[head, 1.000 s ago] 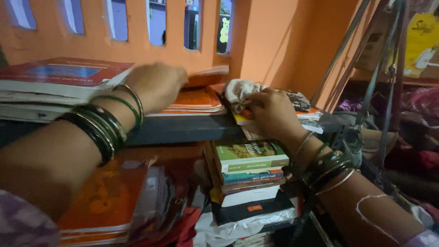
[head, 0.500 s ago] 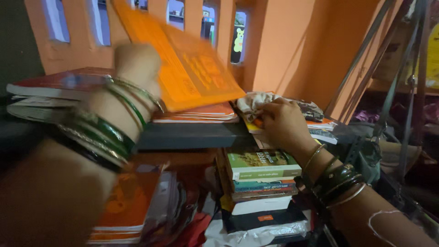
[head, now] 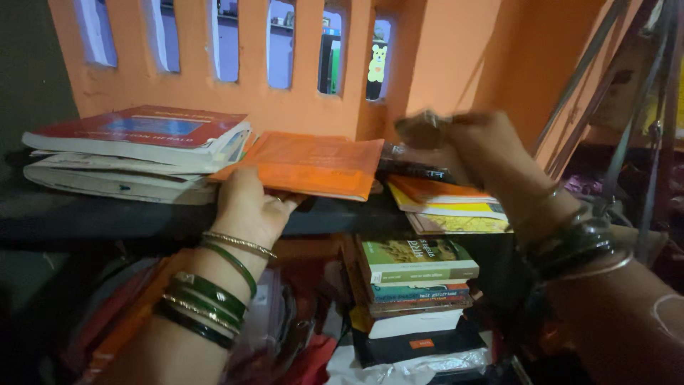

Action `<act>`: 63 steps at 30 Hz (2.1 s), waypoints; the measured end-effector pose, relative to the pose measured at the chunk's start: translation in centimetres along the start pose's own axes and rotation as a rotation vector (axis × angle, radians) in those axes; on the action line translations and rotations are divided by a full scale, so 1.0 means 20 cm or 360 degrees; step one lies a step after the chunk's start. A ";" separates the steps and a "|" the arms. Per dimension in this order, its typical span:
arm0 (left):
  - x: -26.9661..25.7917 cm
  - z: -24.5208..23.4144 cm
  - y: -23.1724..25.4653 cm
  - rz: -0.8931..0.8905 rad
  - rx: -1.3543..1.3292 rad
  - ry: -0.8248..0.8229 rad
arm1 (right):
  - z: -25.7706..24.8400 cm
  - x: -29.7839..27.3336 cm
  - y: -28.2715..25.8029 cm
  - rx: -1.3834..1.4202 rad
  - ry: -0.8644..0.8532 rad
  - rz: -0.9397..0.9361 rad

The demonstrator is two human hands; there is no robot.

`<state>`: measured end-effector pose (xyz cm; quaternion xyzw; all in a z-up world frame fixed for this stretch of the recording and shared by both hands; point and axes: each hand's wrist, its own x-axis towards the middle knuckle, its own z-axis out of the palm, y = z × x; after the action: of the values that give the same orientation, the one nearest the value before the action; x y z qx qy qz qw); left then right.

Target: The person wipes the covers and spine of several notebooks and a book with a cloth by hand before placing them into a red bag.

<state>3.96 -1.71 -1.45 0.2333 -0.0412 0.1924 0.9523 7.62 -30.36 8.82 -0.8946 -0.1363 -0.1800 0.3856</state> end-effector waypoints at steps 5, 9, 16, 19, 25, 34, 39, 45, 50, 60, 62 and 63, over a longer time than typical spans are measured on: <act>0.01 -0.04 -0.06 0.0068 0.0029 -0.0017 | 0.19 0.07 -0.22 0.0539 -0.0174 -0.0581; 0.09 -0.09 -0.09 0.0090 0.0261 0.0023 | 0.50 0.06 -0.26 0.0126 -0.0996 -0.1435; -0.05 -0.03 -0.04 -0.0020 0.0125 0.0158 | 0.97 0.42 -0.37 -0.0255 -0.0938 -0.2093; -0.13 0.00 -0.02 -0.0131 0.0335 -0.0049 | 1.06 0.50 -0.39 -0.0287 -0.1099 -0.1753; -0.19 0.07 -0.01 0.0014 0.0464 0.0127 | 1.19 0.80 -0.26 -0.0260 -0.1176 -0.1584; -0.23 0.09 -0.01 0.0194 0.0379 -0.0147 | 1.20 1.09 -0.09 -0.0885 -0.0879 -0.1222; -0.21 0.09 -0.02 0.0243 0.0297 -0.0084 | 1.17 1.00 -0.10 -0.1031 -0.0617 -0.0634; -0.19 0.07 -0.04 0.0285 0.0304 -0.0188 | 1.08 0.96 -0.02 -0.1591 -0.0889 -0.1284; -0.14 0.06 -0.06 0.0244 0.0248 -0.0105 | 1.00 0.84 0.06 -0.1423 -0.0679 -0.1829; 0.03 -0.03 -0.09 0.0332 0.0295 -0.0034 | 0.72 0.10 -0.15 -0.1021 -0.0149 -0.2285; -0.06 0.03 -0.02 0.0183 0.0368 0.0048 | 0.66 0.03 -0.12 -0.0714 -0.0134 -0.2437; -0.10 0.07 0.01 0.0035 0.0441 0.0133 | 0.63 0.02 -0.12 -0.0714 -0.0127 -0.2439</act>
<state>1.97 -2.91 -0.42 0.3538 0.0228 0.2163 0.9097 9.82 -19.35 2.43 -0.6140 -0.6873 -0.3859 -0.0398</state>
